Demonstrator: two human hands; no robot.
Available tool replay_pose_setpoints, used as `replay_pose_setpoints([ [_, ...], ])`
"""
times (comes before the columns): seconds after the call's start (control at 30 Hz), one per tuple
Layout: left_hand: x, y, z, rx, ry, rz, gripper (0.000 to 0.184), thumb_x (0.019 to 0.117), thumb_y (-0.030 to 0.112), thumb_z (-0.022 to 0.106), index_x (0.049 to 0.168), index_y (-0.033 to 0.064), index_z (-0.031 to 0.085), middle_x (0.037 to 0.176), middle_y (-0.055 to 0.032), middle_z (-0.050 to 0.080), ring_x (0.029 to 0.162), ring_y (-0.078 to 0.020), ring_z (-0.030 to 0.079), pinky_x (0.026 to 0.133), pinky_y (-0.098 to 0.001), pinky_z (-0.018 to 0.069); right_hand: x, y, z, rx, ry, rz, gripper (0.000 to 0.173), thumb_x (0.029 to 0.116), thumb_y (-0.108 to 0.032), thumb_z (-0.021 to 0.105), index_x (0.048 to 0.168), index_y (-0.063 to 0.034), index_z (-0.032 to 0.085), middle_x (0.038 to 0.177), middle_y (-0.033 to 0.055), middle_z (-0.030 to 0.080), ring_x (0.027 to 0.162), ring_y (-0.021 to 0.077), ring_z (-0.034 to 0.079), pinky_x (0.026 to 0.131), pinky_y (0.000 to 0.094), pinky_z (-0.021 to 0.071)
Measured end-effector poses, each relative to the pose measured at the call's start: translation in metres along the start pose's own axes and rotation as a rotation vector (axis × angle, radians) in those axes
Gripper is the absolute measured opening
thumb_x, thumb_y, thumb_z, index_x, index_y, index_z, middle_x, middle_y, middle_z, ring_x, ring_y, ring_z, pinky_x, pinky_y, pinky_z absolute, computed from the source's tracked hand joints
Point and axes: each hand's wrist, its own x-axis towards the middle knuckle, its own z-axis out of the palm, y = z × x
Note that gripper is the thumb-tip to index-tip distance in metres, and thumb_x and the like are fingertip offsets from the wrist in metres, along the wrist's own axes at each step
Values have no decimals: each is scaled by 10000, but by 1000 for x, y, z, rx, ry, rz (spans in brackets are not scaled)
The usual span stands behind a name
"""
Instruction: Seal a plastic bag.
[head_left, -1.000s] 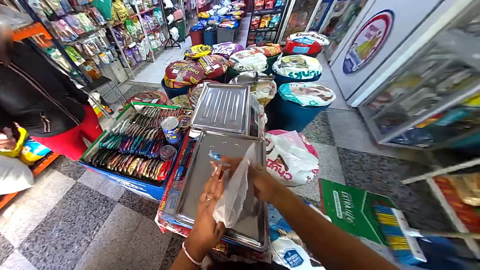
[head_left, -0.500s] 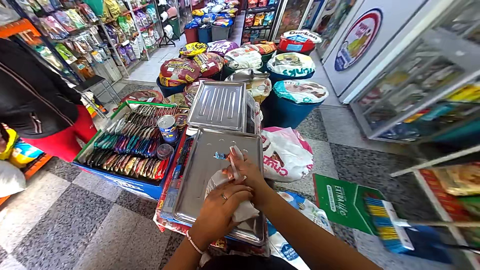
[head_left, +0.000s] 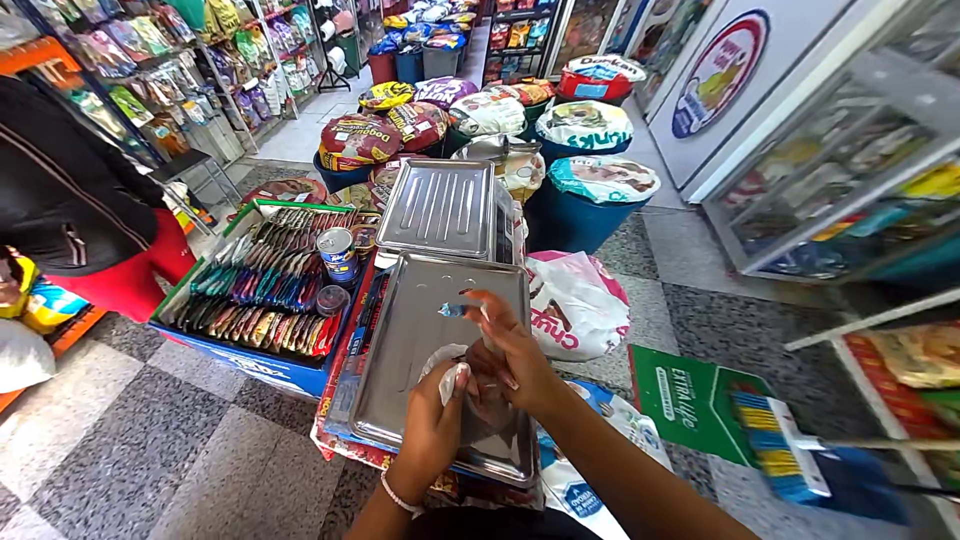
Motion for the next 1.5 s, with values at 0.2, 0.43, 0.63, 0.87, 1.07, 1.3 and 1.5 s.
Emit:
replay_pose_setpoints([
  [0.2, 14, -1, -8, 57, -157, -59, 459, 1074, 349, 414, 991, -22, 672, 792, -12, 630, 717, 3, 588, 703, -204, 510, -12, 9, -1, -487, -191, -354, 233, 924, -476, 680, 1006, -271, 754, 1281, -172, 633, 1168, -76, 563, 934, 153, 516],
  [0.43, 0, -6, -20, -248, -232, -96, 1013, 873, 865, 218, 1432, 34, 375, 1087, 4, 706, 988, -17, 670, 891, -268, 558, -23, 12, 5, -216, 29, -216, 126, 891, -124, 736, 811, -219, 713, 817, -102, 692, 477, -78, 489, 450, 93, 436],
  [0.63, -9, 2, -17, -397, -328, -41, 378, 978, 455, 608, 1111, 149, 432, 989, 127, 578, 958, 80, 571, 891, -192, 492, -19, 4, 11, -366, 127, -140, 203, 938, -218, 698, 751, -174, 631, 1172, -41, 650, 662, -44, 566, 543, 134, 486],
  [0.87, 18, 21, -27, -208, -557, -296, 193, 895, 186, 730, 879, 110, 554, 695, 90, 502, 622, 27, 492, 604, -150, 428, -26, 6, 12, -263, 161, -111, 95, 966, -216, 672, 878, -206, 638, 954, -82, 643, 708, -27, 578, 592, 144, 498],
  [1.07, 14, 18, -24, -3, -427, -279, 708, 834, 175, 808, 1460, 96, 486, 830, 5, 575, 674, -39, 520, 632, -209, 461, -39, -22, -8, 57, 2, -103, 261, 1080, -436, 360, 1205, -334, 566, 657, -149, 470, 545, -38, 439, 558, 130, 410],
  [1.3, 4, 19, -15, -42, -390, -125, 195, 997, 95, 516, 1015, -6, 682, 881, 5, 651, 841, 11, 609, 820, -220, 520, -19, -65, 47, -465, -454, -239, 471, 1013, -500, 499, 1277, -125, 608, 1084, -68, 551, 883, -38, 502, 710, 143, 429],
  [1.5, 9, 19, -34, 35, -635, -101, 311, 1059, 207, 508, 1056, -16, 725, 903, -24, 709, 844, -31, 657, 843, -253, 551, 3, -55, -6, -1294, -484, -405, 384, 999, -460, 547, 872, -159, 748, 1175, 74, 682, 1226, 340, 554, 909, 619, 395],
])
